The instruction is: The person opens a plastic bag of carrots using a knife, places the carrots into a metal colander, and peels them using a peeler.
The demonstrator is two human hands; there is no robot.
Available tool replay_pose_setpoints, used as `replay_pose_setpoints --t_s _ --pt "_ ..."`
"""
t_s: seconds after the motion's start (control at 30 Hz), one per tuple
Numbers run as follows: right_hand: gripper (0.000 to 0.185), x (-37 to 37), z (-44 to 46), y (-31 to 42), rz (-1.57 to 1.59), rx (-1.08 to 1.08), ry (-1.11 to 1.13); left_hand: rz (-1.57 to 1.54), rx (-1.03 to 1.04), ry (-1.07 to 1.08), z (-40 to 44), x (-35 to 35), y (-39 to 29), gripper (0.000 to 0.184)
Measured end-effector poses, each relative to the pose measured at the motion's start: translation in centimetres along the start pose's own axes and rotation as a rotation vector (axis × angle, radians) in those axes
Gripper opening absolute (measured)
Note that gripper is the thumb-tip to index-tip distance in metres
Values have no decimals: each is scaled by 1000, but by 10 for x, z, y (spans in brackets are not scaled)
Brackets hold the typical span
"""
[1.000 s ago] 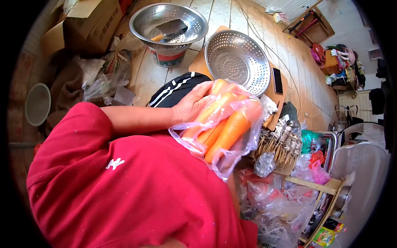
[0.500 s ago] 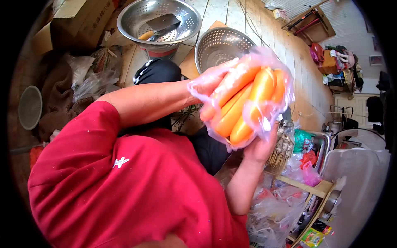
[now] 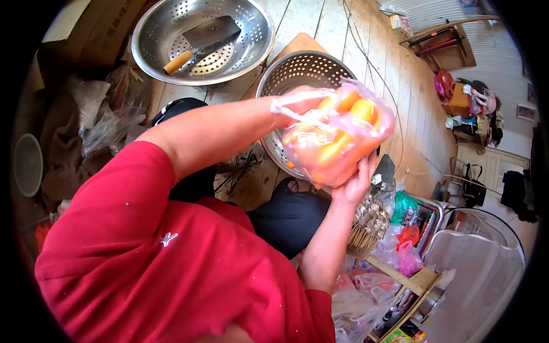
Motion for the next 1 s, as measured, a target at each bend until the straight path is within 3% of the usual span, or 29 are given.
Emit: replay_pose_setpoints --t_s 0.1,0.17,0.2,0.27,0.4,0.47,0.53,0.6,0.67,0.8,1.0 --pt "43 -19 12 -8 -91 -1 -181 125 99 198 -4 -18 -9 41" --pt "30 -31 18 -13 -210 16 -304 180 141 217 -5 -32 -10 42" --pt "30 -31 21 -17 -215 24 -306 224 127 150 -8 -40 -9 42" --pt "21 -28 29 -21 -419 -19 -256 370 -190 -428 -21 -70 0 42" --pt "39 -50 34 -50 -312 57 -353 357 -163 -500 -16 -61 -14 39" --pt "48 -46 33 -53 -336 91 -363 1555 -319 -611 5 -64 -47 42" --pt "67 -42 34 -53 -383 139 -374 1432 -262 -616 7 -30 -59 47" --pt "45 -33 46 -64 -274 145 -177 1399 -508 -763 -2 -39 -61 55" --pt "29 -45 43 -70 -313 209 -332 1434 -518 -766 0 -35 -60 54" --pt "24 -49 37 -65 -529 123 -414 1584 -512 -699 7 -27 -58 46" --pt "18 -45 40 -54 -733 24 -369 1560 -559 -715 6 -38 -60 36"
Point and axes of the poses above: each hand's wrist, its own z-axis towards the middle knuckle, its own x-axis out of the palm, y = z × x, the point moved 9 cm from there along z, towards the middle knuckle, and after that the axes turned 3 degrees about y, right-handed, at the moved point
